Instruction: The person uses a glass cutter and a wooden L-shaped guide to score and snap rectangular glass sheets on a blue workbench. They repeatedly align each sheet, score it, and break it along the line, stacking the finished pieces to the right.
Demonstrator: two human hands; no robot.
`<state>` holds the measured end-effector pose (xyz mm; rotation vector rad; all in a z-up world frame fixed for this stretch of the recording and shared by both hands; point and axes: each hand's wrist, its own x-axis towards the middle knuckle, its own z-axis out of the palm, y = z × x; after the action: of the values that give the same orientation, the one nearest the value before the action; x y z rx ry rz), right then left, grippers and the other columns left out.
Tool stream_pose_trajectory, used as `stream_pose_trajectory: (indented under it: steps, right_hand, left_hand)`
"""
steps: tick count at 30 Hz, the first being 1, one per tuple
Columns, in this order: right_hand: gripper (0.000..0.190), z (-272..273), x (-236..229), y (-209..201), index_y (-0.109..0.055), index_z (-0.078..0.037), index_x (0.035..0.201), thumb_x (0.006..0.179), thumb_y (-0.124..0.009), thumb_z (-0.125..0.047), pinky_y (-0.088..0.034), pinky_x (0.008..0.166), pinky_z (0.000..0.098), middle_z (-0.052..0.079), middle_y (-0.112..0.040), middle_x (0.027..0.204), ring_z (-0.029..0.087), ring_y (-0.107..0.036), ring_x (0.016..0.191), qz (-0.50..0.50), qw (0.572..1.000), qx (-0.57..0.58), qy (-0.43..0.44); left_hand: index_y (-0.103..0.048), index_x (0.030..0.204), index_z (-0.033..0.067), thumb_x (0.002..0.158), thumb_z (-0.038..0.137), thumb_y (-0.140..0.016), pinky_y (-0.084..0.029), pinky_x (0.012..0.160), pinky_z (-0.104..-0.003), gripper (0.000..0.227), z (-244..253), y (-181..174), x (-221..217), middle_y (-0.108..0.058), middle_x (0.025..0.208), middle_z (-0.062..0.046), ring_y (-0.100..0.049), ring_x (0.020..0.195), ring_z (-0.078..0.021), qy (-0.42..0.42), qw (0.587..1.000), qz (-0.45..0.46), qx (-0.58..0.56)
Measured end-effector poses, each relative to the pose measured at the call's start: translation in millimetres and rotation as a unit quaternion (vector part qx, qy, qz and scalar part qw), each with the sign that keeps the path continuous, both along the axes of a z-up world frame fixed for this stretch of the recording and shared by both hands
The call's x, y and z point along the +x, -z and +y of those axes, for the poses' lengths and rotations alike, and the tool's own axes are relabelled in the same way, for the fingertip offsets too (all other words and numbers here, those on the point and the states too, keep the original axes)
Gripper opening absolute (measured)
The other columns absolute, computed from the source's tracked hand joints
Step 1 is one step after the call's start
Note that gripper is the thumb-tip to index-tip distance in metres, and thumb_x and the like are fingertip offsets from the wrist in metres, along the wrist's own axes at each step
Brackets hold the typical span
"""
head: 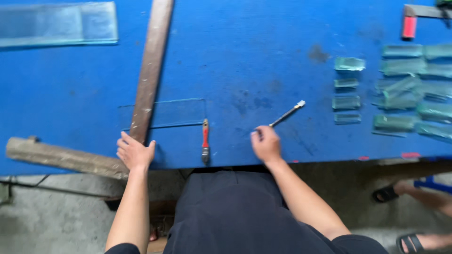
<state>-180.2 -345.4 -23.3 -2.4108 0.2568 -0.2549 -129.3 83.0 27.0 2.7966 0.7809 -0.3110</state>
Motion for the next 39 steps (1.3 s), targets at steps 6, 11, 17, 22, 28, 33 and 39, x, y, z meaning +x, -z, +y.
stream_pose_trajectory:
  steps: [6,11,17,22,28,33,39]
  right_hand:
    - [0.048,158,23,-11,-0.057,-0.013,0.104,0.095,-0.057,-0.06,-0.061,0.072,0.0521,0.012,-0.07,0.094,0.041,-0.074,0.08,0.2,0.951,-0.105,-0.213]
    - [0.032,166,39,-3,-0.056,-0.01,0.114,0.09,-0.059,-0.031,-0.061,0.075,0.056,0.015,-0.07,0.1,0.046,-0.074,0.087,0.28,0.931,-0.126,-0.199]
    - [0.014,87,44,-26,-0.062,-0.008,0.095,0.087,-0.06,-0.019,-0.059,0.077,0.0565,0.02,-0.072,0.088,0.046,-0.074,0.086,0.245,0.953,-0.163,-0.067]
    - [0.016,15,51,4,-0.062,-0.015,0.095,0.088,-0.064,-0.029,-0.059,0.078,0.0548,0.014,-0.074,0.092,0.043,-0.075,0.09,0.27,0.943,-0.19,0.044]
    - [0.015,-5,49,8,-0.06,-0.014,0.094,0.087,-0.065,-0.026,-0.058,0.084,0.057,0.016,-0.074,0.096,0.047,-0.072,0.095,0.262,0.948,-0.141,0.117]
    - [0.015,0,41,12,-0.06,-0.014,0.091,0.087,-0.067,-0.026,-0.059,0.083,0.0562,0.013,-0.074,0.094,0.045,-0.072,0.095,0.244,0.955,-0.11,0.131]
    - [0.013,2,35,-5,-0.061,-0.012,0.09,0.087,-0.067,-0.022,-0.057,0.084,0.0579,0.016,-0.074,0.09,0.046,-0.072,0.096,0.237,0.957,-0.075,0.15]
  left_hand:
    - [-0.05,0.135,0.0018,0.071,0.039,-0.09,-0.051,0.104,-0.052,0.085,60,45,-6,-0.052,0.129,-0.021,-0.057,0.123,-0.0442,0.027,0.997,0.04,-0.056]
    - [-0.052,0.122,-0.0003,0.064,0.037,-0.092,-0.053,0.102,-0.053,0.079,48,16,0,-0.056,0.123,-0.024,-0.059,0.118,-0.0462,0.04,0.995,0.035,-0.088]
    - [-0.051,0.117,-0.0013,0.063,0.041,-0.091,-0.059,0.089,-0.056,0.08,-18,-7,-4,-0.058,0.114,-0.025,-0.066,0.106,-0.0483,0.11,0.985,0.033,-0.131]
    - [-0.048,0.118,0.0015,0.063,0.05,-0.089,-0.062,0.084,-0.054,0.084,-79,0,-5,-0.056,0.114,-0.019,-0.069,0.103,-0.0453,0.129,0.977,0.059,-0.161]
    - [-0.043,0.114,0.0045,0.069,0.052,-0.079,-0.06,0.087,-0.056,0.075,-111,20,-2,-0.056,0.113,-0.021,-0.069,0.097,-0.0492,0.13,0.969,0.108,-0.179]
    - [-0.044,0.113,0.0041,0.071,0.057,-0.075,-0.059,0.086,-0.055,0.075,-112,23,-2,-0.06,0.109,-0.023,-0.07,0.094,-0.051,0.135,0.97,0.103,-0.174]
    - [-0.045,0.115,0.0035,0.072,0.056,-0.075,-0.058,0.086,-0.055,0.074,-115,18,-5,-0.062,0.107,-0.024,-0.071,0.095,-0.0514,0.129,0.972,0.103,-0.166]
